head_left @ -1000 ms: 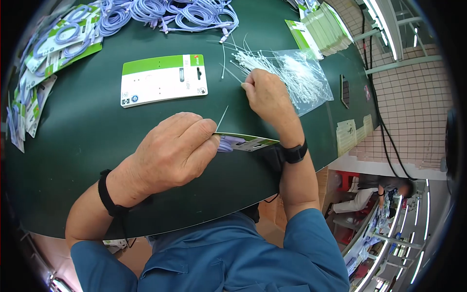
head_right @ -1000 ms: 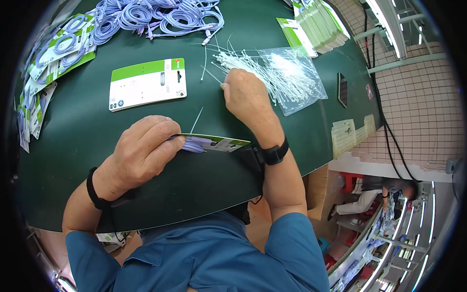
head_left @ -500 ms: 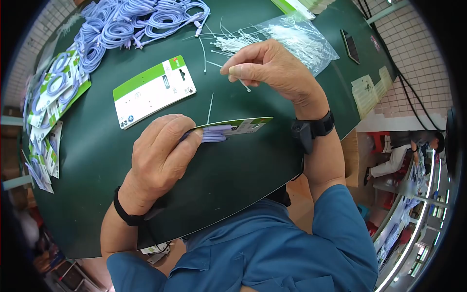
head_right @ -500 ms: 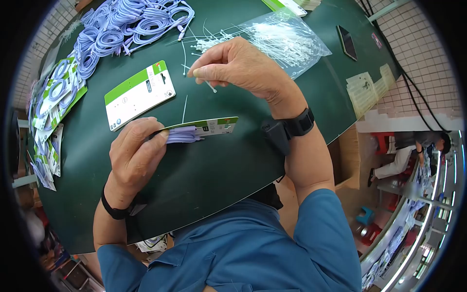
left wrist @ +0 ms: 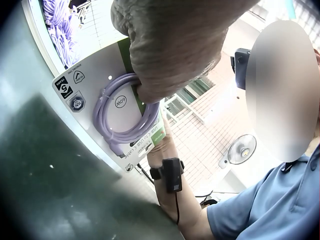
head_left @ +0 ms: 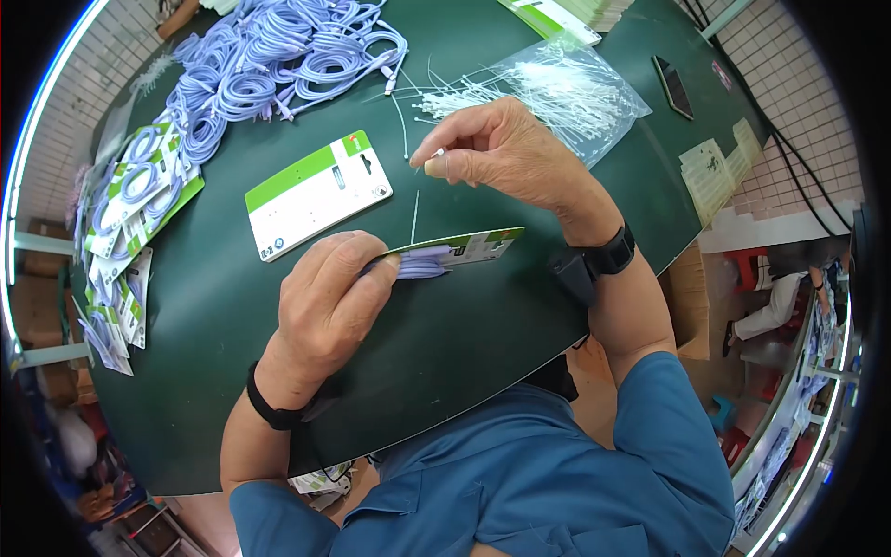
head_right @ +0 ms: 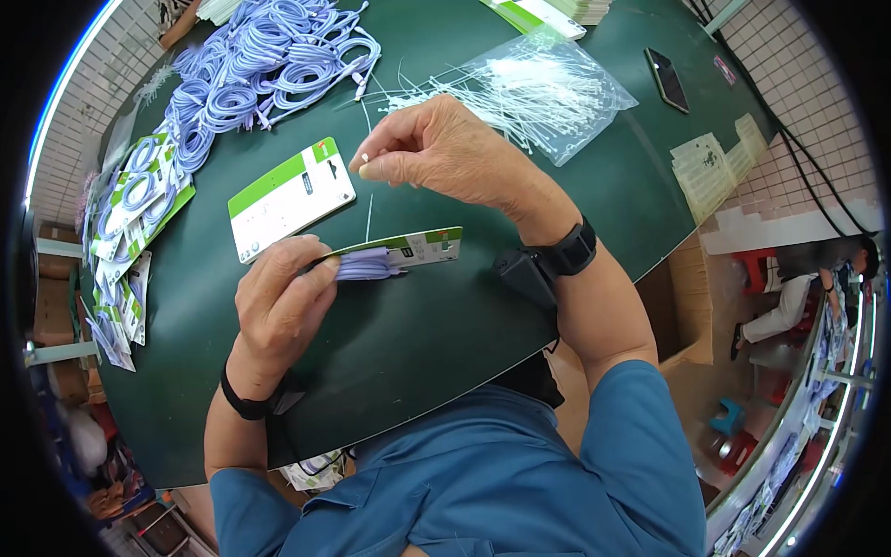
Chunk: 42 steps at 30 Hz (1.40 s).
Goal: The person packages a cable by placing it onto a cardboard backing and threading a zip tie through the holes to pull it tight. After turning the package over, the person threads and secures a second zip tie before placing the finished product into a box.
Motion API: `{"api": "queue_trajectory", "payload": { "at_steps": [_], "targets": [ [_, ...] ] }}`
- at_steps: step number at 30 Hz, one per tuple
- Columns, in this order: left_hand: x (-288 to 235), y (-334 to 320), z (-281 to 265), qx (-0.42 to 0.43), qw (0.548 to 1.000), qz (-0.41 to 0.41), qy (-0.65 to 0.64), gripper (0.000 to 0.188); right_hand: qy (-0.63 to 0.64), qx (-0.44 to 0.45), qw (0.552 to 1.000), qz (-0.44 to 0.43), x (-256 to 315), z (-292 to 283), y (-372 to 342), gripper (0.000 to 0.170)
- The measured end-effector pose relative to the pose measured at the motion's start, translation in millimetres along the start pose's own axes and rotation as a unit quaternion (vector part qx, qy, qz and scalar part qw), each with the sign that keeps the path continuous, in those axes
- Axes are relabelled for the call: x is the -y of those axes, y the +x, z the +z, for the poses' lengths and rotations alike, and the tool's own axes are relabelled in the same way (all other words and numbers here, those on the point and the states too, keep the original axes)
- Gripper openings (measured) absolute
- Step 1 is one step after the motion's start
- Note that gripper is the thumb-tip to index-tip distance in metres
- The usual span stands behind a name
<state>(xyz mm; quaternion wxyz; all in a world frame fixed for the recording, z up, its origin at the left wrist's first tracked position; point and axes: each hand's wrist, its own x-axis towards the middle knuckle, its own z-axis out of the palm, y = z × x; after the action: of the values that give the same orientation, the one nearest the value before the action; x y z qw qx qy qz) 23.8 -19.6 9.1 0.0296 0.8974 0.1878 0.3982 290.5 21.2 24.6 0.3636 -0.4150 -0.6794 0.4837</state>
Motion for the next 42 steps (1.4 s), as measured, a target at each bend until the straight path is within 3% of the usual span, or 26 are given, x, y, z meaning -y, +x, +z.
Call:
{"api": "queue_trajectory", "payload": {
  "at_steps": [5,14,42],
  "targets": [
    [-0.6,-0.7,-0.4,-0.003,1.000,0.003,0.000,0.020,0.041,-0.065,0.996,-0.050,-8.0,9.0,1.7,0.017],
    [2.9,-4.4,5.7,0.003,1.000,-0.007,-0.014,0.024,0.156,-0.137,0.978,0.029,-30.5,28.0,10.8,0.018],
    [3.5,-3.3,7.4,0.020,1.000,-0.010,-0.003,0.026,0.097,-0.054,0.992,0.056,-42.5,46.5,11.5,0.022]
  ]
}}
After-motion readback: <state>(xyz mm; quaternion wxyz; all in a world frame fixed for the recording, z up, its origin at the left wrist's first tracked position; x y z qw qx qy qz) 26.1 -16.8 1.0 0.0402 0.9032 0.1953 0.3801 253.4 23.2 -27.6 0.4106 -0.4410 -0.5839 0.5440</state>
